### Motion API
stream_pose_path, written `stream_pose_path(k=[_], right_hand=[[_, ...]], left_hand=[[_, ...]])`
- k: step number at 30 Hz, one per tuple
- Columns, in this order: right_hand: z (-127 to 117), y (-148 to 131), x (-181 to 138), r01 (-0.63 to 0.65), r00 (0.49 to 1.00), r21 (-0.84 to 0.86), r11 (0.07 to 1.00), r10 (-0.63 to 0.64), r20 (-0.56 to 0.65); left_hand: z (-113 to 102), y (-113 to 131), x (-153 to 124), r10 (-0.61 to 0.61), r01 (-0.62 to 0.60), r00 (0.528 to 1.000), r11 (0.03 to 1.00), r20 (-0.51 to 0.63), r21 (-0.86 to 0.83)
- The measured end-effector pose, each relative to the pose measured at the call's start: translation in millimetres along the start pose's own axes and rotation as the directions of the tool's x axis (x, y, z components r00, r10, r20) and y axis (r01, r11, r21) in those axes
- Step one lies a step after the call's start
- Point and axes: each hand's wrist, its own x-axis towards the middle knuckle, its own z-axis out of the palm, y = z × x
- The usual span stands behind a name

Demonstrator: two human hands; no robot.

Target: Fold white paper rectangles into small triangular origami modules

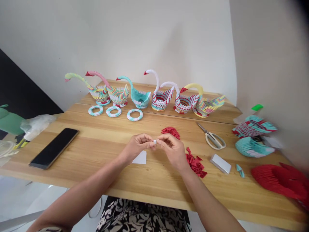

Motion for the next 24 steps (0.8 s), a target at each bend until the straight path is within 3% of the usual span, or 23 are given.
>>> stream_pose_path(k=[6,16,21,24], right_hand=[[-1.0,-2.7,-0.4,0.002,0.993,0.037,0.999,-0.007,0.114],[-1.7,-5.1,-1.1,-0.024,0.989,0.053,0.998,0.016,0.146],[-1.0,-5.9,0.0,-0.040,0.988,0.056,0.998,0.031,0.152],[0.7,-2.3,0.1,-0.039,0.991,0.051,0.998,0.032,0.131]], left_hand=[[-2.1,0.8,-0.4,-0.013,0.014,1.000,0.997,0.011,-0.081],[-3.2,-4.0,1.5,-0.063,0.082,0.995,0.961,0.079,-0.265],[-3.6,-5.3,2.6,-0.025,0.040,0.997,0.972,0.066,-0.232],[-2.7,-6.8,2.1,0.057,-0.054,0.998,0.994,0.023,-0.099]])
